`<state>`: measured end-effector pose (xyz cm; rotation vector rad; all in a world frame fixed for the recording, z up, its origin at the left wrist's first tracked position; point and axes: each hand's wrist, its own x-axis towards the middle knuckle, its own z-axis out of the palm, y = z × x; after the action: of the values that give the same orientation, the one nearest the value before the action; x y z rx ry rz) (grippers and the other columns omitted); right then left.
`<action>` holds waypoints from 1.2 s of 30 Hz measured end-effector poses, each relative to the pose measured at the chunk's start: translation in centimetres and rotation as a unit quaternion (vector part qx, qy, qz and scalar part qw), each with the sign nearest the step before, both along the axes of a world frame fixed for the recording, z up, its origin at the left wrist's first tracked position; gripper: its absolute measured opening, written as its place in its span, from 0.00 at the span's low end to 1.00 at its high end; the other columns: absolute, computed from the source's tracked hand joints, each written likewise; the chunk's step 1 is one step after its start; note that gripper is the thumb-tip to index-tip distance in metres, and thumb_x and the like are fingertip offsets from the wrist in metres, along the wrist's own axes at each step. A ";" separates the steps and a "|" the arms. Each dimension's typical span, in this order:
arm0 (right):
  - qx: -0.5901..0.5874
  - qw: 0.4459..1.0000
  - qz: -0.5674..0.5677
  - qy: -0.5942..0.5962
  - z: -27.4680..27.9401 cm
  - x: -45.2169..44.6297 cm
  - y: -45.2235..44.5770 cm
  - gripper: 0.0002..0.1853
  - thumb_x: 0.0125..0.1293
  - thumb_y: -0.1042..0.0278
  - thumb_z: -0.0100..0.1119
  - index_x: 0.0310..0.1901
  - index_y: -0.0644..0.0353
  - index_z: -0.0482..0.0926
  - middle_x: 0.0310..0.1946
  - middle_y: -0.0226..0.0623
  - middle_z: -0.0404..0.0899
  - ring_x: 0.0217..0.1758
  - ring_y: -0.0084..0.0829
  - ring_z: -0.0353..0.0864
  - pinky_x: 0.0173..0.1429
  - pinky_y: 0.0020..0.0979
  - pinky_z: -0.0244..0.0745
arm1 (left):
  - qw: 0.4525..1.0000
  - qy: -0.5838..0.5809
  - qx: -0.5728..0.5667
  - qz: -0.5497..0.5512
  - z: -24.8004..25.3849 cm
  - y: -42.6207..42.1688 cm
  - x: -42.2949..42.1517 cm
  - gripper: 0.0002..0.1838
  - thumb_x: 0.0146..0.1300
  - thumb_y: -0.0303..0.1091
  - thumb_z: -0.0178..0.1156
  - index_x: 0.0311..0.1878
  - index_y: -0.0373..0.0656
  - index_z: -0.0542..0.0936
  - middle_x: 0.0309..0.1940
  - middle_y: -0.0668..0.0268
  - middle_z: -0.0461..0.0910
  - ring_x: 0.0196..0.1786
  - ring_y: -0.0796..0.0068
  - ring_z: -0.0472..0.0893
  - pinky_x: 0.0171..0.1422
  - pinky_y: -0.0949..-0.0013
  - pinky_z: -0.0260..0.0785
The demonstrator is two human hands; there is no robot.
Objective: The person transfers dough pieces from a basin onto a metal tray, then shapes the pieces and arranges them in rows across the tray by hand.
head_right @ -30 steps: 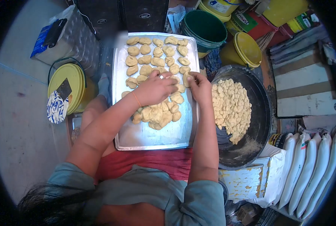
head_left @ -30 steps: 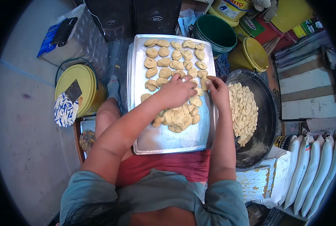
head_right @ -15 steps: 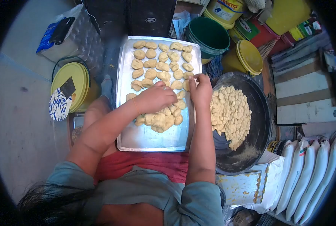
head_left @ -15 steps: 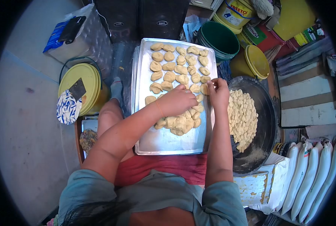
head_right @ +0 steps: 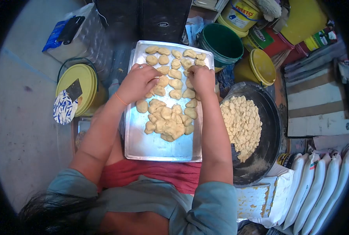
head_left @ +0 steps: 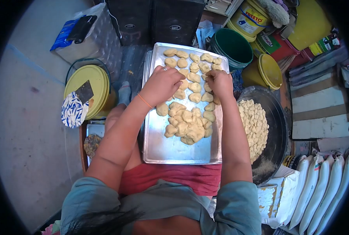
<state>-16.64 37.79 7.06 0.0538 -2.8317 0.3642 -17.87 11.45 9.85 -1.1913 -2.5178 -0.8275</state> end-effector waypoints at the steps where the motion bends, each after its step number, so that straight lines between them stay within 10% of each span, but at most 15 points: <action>1: -0.027 1.000 0.004 -0.006 -0.1 0.2 0.1 0.09 0.57 0.63 0.66 0.39 0.51 0.88 0.35 0.36 0.85 0.41 0.39 0.83 0.47 0.41 0.74 | 1.000 -0.007 -0.004 -0.002 0.1 -0.2 0.0 0.10 0.65 0.34 0.58 0.46 0.48 0.85 0.39 0.66 0.83 0.50 0.65 0.79 0.58 0.59 0.63; 20: -0.171 0.985 0.003 -0.013 0.2 -6.8 1.0 0.14 0.58 0.62 0.64 0.46 0.51 0.87 0.51 0.43 0.81 0.49 0.48 0.82 0.54 0.39 0.77 | 0.997 -0.072 -0.034 0.008 0.9 -2.3 -0.7 0.12 0.64 0.35 0.60 0.49 0.46 0.83 0.45 0.63 0.82 0.53 0.62 0.79 0.62 0.58 0.64; 25: -0.030 0.997 -0.034 -0.055 1.0 -8.9 0.1 0.21 0.56 0.61 0.64 0.54 0.43 0.85 0.56 0.35 0.79 0.64 0.42 0.73 0.64 0.50 0.64 | 0.997 -0.069 -0.021 0.008 0.9 -2.7 -0.8 0.11 0.64 0.35 0.60 0.48 0.46 0.83 0.43 0.64 0.82 0.53 0.62 0.79 0.61 0.59 0.64; 36: 0.048 0.996 0.077 0.015 0.8 -9.6 -2.5 0.15 0.57 0.68 0.64 0.47 0.44 0.88 0.44 0.26 0.84 0.56 0.36 0.75 0.60 0.44 0.58 | 0.996 -0.081 -0.029 0.010 1.3 -3.1 -0.8 0.12 0.64 0.34 0.61 0.49 0.46 0.83 0.44 0.63 0.82 0.52 0.62 0.80 0.62 0.59 0.65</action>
<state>-26.23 35.30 7.87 0.2974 -2.8210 0.2563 -18.72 8.31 11.14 -1.1590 -2.6952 -0.8838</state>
